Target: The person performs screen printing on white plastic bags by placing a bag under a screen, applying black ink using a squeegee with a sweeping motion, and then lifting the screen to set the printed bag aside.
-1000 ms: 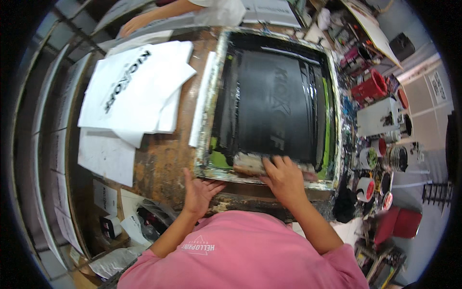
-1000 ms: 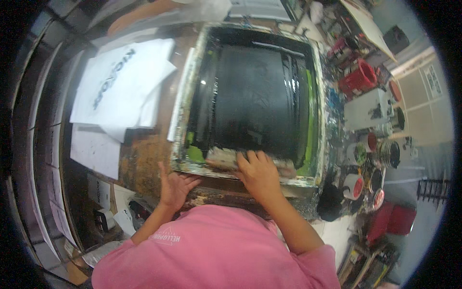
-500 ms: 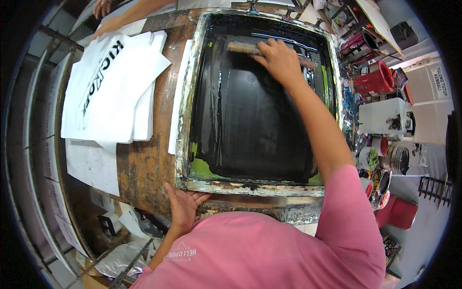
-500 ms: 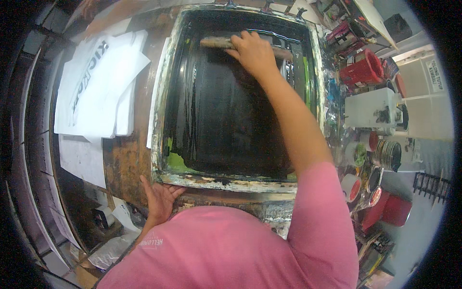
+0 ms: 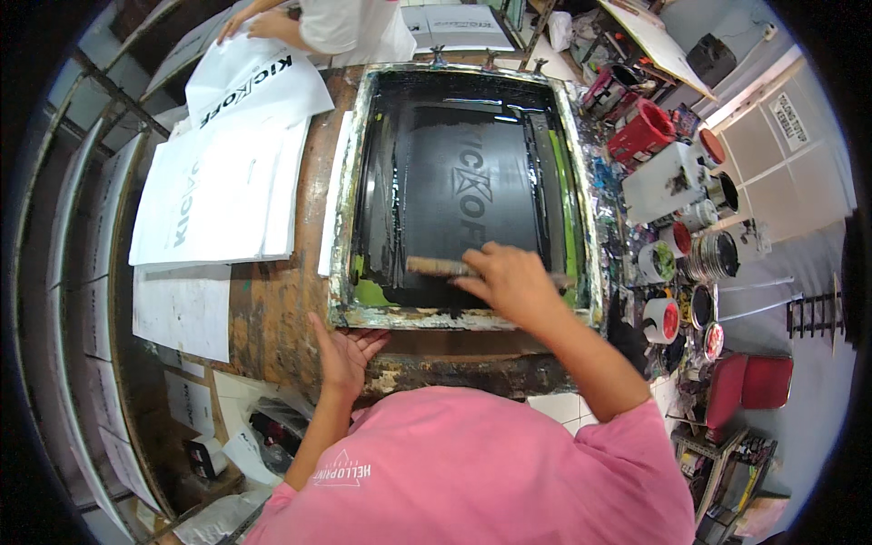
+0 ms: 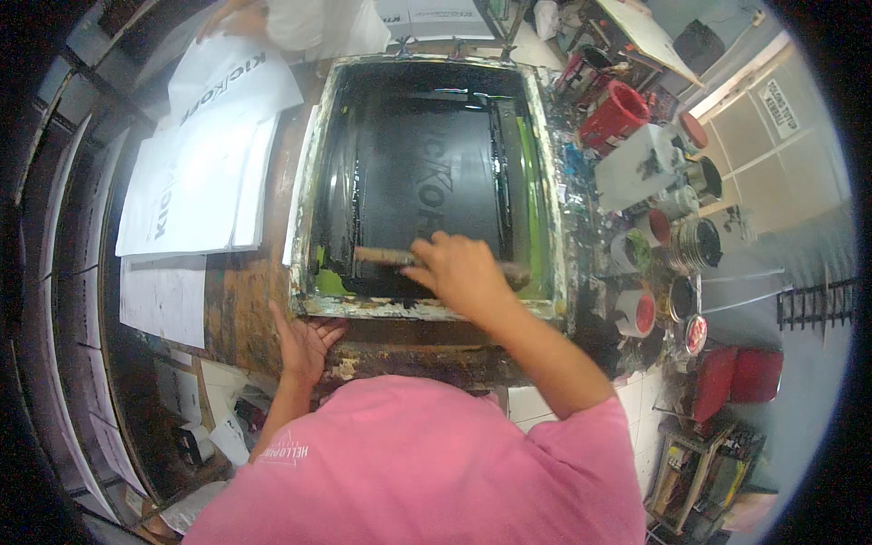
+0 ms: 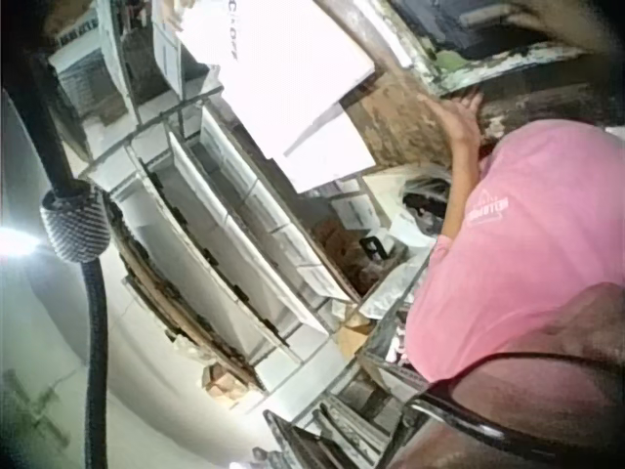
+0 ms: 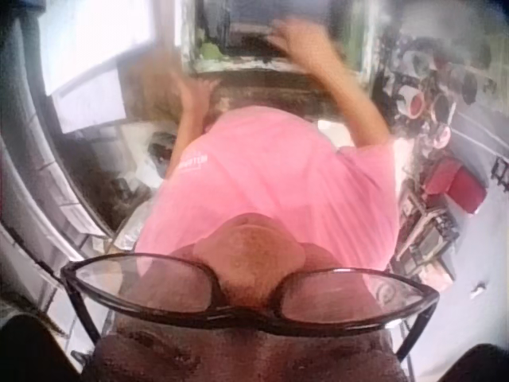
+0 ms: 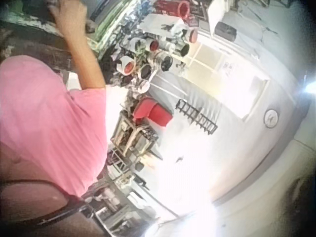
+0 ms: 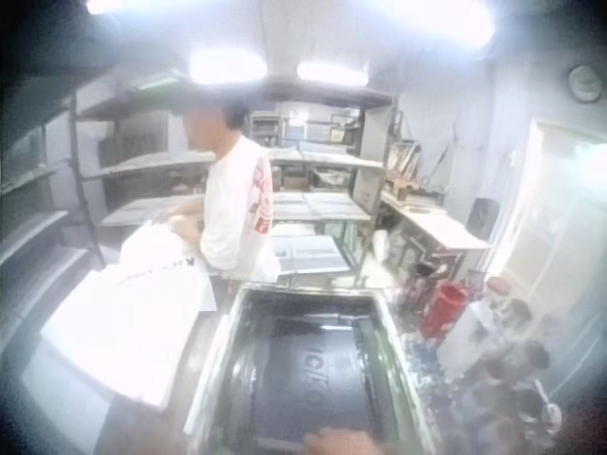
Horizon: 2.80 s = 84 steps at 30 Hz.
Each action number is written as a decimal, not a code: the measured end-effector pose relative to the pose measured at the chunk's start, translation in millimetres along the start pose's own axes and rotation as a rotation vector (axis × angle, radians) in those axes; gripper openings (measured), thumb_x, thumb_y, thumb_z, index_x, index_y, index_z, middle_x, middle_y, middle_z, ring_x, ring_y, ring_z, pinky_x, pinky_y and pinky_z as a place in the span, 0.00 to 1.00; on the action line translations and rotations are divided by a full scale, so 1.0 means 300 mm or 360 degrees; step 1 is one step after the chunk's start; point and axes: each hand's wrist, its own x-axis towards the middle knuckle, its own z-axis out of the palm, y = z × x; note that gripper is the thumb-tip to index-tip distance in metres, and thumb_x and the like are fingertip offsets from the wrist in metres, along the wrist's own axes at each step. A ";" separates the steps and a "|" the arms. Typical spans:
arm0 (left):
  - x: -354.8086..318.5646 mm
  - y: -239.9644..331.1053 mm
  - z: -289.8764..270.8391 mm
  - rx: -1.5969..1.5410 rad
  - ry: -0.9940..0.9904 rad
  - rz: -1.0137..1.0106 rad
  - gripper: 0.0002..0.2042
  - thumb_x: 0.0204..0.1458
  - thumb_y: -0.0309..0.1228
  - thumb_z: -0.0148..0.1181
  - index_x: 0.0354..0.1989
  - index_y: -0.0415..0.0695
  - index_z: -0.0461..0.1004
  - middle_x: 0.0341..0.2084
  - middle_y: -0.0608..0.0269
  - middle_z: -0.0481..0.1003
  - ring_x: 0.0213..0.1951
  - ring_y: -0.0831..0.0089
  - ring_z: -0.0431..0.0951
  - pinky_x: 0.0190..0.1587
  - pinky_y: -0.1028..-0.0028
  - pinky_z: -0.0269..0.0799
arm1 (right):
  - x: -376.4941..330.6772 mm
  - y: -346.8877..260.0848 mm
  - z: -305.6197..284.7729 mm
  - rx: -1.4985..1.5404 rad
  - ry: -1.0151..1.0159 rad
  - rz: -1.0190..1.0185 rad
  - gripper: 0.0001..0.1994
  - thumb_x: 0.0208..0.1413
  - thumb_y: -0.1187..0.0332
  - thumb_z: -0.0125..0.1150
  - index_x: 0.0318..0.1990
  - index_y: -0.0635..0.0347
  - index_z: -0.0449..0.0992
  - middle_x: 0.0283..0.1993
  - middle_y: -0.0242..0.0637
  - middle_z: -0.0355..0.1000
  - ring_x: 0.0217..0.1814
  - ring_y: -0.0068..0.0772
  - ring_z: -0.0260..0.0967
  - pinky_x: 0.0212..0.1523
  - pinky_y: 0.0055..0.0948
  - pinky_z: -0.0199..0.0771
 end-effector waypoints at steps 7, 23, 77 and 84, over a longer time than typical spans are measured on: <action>-0.063 0.059 0.070 0.0028 0.0104 0.0109 0.56 0.59 0.77 0.38 0.72 0.28 0.48 0.57 0.34 0.70 0.58 0.46 0.77 0.63 0.51 0.74 | -0.179 -0.141 0.016 -0.0286 0.0514 -0.0014 0.19 0.54 0.55 0.72 0.45 0.56 0.77 0.41 0.38 0.71 0.49 0.43 0.68 0.52 0.42 0.70; 0.095 0.167 0.208 0.3183 0.0504 0.1186 0.50 0.60 0.75 0.38 0.80 0.49 0.51 0.78 0.36 0.47 0.80 0.41 0.38 0.74 0.30 0.31 | 0.102 -0.240 -0.654 -0.0530 0.0999 -0.0045 0.27 0.66 0.47 0.44 0.36 0.63 0.83 0.31 0.44 0.79 0.37 0.41 0.77 0.58 0.55 0.67; 0.632 1.139 -0.200 0.2939 0.1630 0.2094 0.44 0.49 0.40 0.77 0.72 0.37 0.62 0.61 0.36 0.73 0.60 0.54 0.78 0.64 0.60 0.71 | 0.219 -0.202 -0.754 -0.0584 0.1341 -0.0102 0.23 0.58 0.52 0.60 0.51 0.62 0.80 0.38 0.54 0.79 0.43 0.59 0.74 0.50 0.47 0.69; 0.049 0.518 0.208 0.0914 -0.1128 0.0874 0.33 0.58 0.28 0.72 0.72 0.40 0.65 0.56 0.51 0.80 0.58 0.68 0.80 0.65 0.65 0.72 | 0.125 -0.215 -0.629 -0.0570 0.1232 0.0085 0.22 0.54 0.62 0.63 0.56 0.59 0.78 0.49 0.51 0.78 0.53 0.54 0.70 0.57 0.46 0.69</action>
